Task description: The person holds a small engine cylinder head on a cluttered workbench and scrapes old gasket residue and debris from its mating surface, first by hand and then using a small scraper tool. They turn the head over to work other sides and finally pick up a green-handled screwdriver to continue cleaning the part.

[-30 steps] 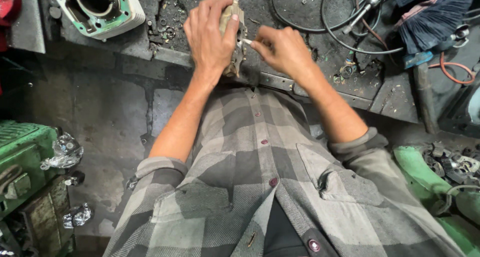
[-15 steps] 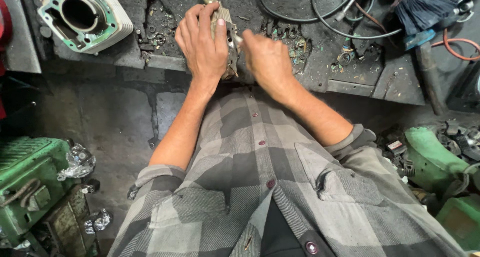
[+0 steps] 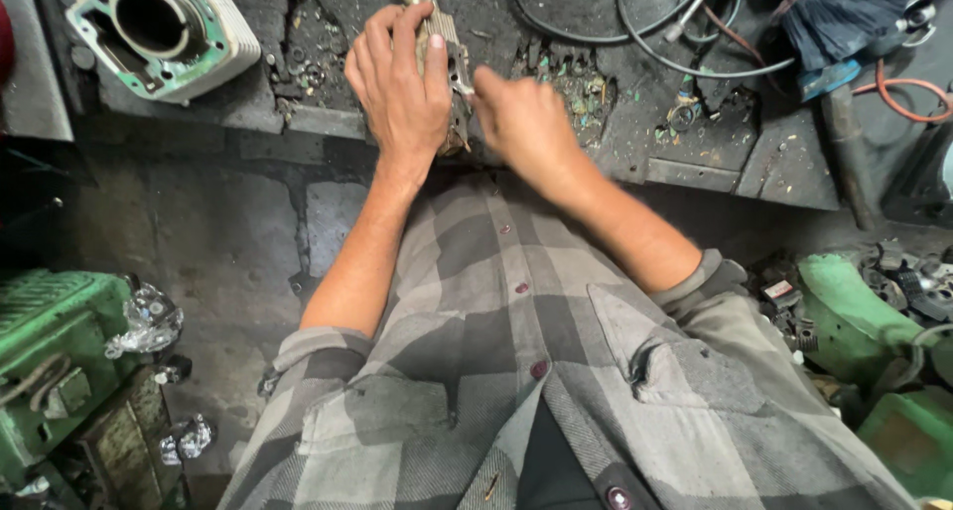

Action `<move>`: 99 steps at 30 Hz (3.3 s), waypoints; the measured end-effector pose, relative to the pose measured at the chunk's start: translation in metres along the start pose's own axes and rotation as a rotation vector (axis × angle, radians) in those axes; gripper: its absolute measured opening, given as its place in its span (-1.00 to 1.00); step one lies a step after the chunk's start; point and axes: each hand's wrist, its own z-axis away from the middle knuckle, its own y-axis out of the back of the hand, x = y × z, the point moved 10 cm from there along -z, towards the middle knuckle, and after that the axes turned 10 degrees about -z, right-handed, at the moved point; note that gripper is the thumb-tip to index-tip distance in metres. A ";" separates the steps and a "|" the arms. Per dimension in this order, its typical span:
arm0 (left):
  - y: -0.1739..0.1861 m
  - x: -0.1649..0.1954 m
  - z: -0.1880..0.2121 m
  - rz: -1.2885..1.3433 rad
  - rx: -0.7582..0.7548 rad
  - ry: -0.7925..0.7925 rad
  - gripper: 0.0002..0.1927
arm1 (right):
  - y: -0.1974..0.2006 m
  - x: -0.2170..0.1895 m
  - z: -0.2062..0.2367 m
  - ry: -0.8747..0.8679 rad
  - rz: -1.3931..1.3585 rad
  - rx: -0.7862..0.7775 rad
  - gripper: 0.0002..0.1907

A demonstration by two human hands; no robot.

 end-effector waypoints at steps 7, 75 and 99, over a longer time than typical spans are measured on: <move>0.002 0.001 -0.003 -0.013 0.000 -0.015 -0.69 | -0.005 0.075 -0.011 -0.296 -0.646 -0.112 -0.77; 0.010 0.007 -0.009 -0.006 0.018 -0.002 -0.67 | 0.010 -0.021 -0.043 0.077 0.341 -0.240 -0.87; 0.007 0.009 -0.015 0.006 -0.005 -0.002 -0.67 | 0.031 -0.007 -0.035 -0.095 0.024 -0.132 -0.76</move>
